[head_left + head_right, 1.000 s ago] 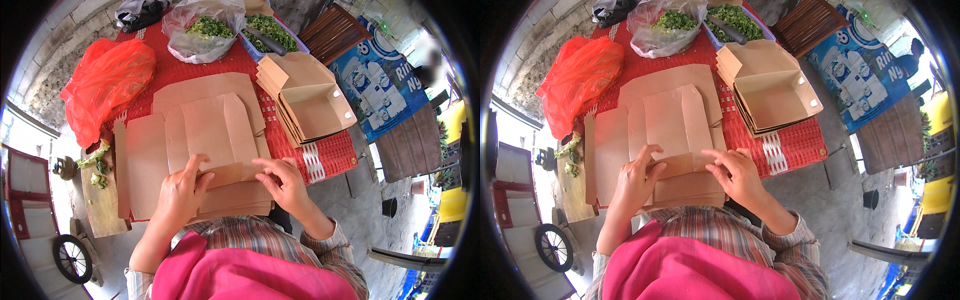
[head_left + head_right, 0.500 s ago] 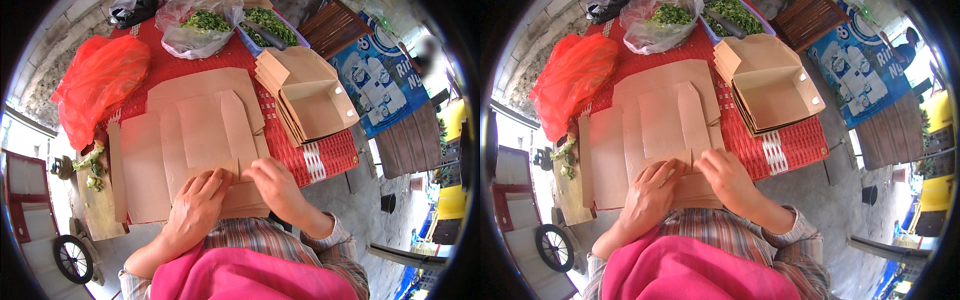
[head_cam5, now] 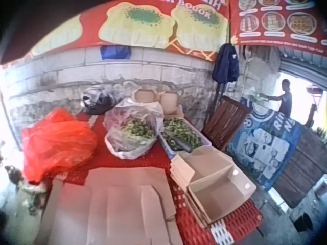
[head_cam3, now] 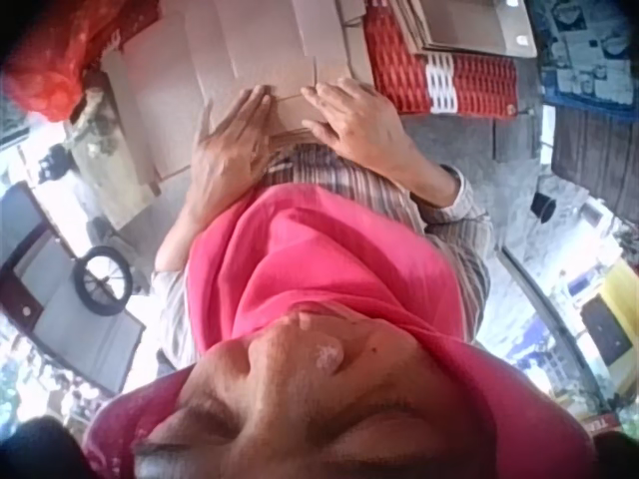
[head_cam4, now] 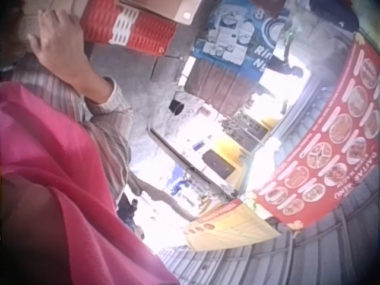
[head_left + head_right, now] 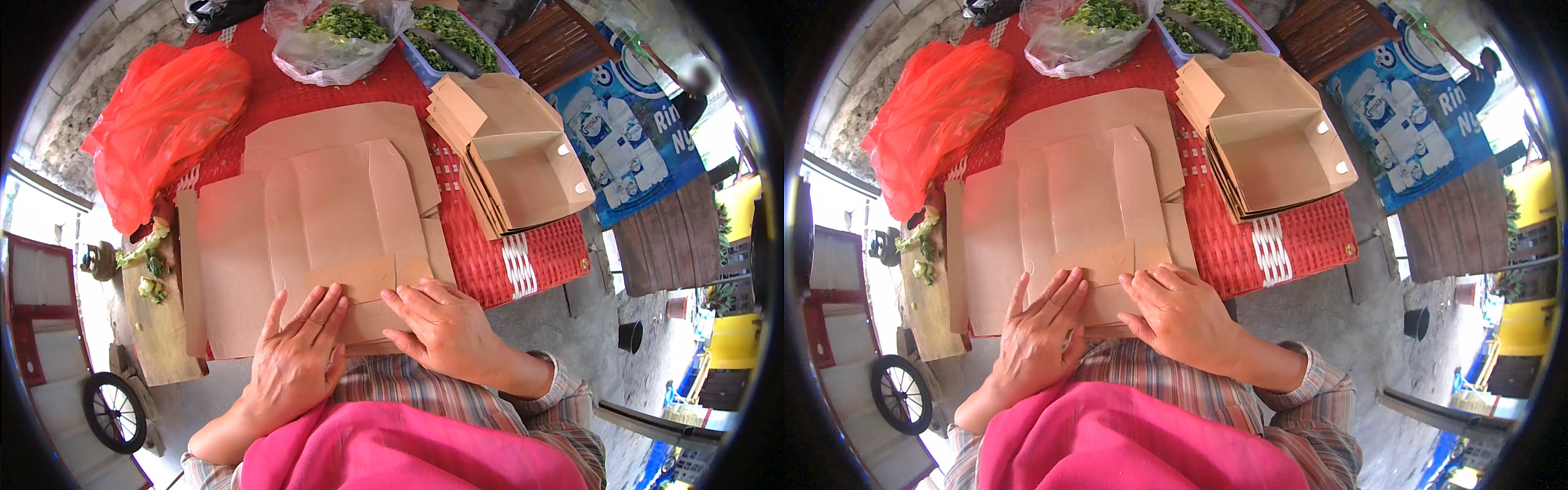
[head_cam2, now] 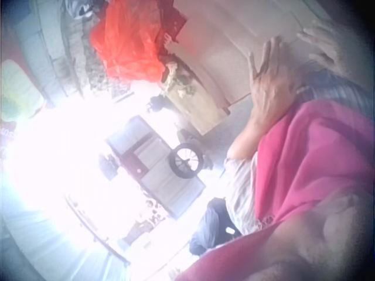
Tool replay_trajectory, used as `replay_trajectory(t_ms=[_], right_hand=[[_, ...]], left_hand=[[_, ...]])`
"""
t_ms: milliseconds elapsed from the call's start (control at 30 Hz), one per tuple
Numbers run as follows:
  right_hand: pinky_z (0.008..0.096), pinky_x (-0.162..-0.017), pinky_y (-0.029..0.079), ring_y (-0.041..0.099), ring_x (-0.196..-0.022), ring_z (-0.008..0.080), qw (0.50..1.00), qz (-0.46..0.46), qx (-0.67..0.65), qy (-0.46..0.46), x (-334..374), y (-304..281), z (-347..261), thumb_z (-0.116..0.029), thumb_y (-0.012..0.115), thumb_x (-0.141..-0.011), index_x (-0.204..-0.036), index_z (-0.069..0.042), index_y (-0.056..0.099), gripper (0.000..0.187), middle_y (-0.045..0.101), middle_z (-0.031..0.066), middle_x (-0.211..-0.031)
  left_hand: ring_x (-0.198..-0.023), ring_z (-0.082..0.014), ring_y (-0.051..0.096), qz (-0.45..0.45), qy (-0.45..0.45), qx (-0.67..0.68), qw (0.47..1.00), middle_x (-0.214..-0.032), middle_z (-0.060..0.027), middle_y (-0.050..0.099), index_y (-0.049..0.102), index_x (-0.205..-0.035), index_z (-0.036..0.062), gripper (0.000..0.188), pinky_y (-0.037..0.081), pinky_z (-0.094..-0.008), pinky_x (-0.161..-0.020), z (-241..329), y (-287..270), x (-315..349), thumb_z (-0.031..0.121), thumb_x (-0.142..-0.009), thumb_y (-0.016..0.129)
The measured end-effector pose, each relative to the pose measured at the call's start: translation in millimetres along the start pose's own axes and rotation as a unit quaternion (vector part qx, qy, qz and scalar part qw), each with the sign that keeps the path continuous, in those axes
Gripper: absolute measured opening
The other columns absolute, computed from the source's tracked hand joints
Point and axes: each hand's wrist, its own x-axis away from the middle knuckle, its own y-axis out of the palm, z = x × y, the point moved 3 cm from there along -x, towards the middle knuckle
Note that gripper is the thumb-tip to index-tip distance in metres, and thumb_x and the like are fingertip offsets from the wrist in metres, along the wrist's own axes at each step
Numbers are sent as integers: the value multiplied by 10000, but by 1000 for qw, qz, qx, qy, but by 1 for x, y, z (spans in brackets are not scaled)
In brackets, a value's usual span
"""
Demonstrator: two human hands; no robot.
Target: The person assembles flat cardboard boxes by folding the sides and tucking the flaps into slots to form a three-dimensional container. They work on a red table, handling the boxes one at a time and stacking the finished units.
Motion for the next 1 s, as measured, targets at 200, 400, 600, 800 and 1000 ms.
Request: replay_trajectory(t_ms=[200, 400, 600, 800, 1000], right_hand=[[347, -935, 512, 589, -977, 221, 998, 43, 31, -18, 4, 7, 3, -290, 690, -883, -1202, -14, 659, 423, 617, 54, -1042], [406, -964, 486, 597, -962, 232, 996, 58, 71, 16, 7, -3, 5, -250, 699, -879, -1167, -35, 676, 360, 609, 56, -1047], [471, -1011, 437, 610, -1022, 211, 988, 135, -1, -81, -2, -6, -32, -191, 752, -822, -1148, -115, 708, 337, 613, 34, -1125], [485, -1171, 299, 580, -1176, 175, 974, -27, 69, -214, -25, 17, -55, -236, 669, -861, -1300, -155, 625, 448, 614, 29, -1202], [494, -1140, 334, 666, -960, 162, 977, -103, -40, -180, -50, 14, -42, -139, 616, -925, -1287, -133, 623, 362, 685, 21, -1045]], left_hand=[[-1397, -253, 448, -20, 22, 10, 1000, -1490, -105, 494, 547, -1387, 52, 581, 180, -520, -1203, -30, -12, 16, 229, -851, 686], [-1426, -301, 403, 9, -81, 26, 996, -1509, -112, 472, 515, -1410, 52, 829, 264, -530, -1167, -59, -26, 55, 370, -711, 826], [-1336, -318, 510, 36, -14, 66, 997, -1425, -119, 553, 616, -1281, 26, 587, 444, -452, -1057, -65, -25, 65, 237, -765, 800], [-1105, -290, 655, 111, 25, 118, 987, -1116, -81, 681, 705, -1019, 29, 255, 571, -370, -826, -51, -31, 55, 125, -790, 760], [-819, -298, 664, 91, 4, 184, 979, -892, -81, 656, 697, -935, 26, 154, 538, -402, -704, -57, -35, 43, 117, -815, 727]])
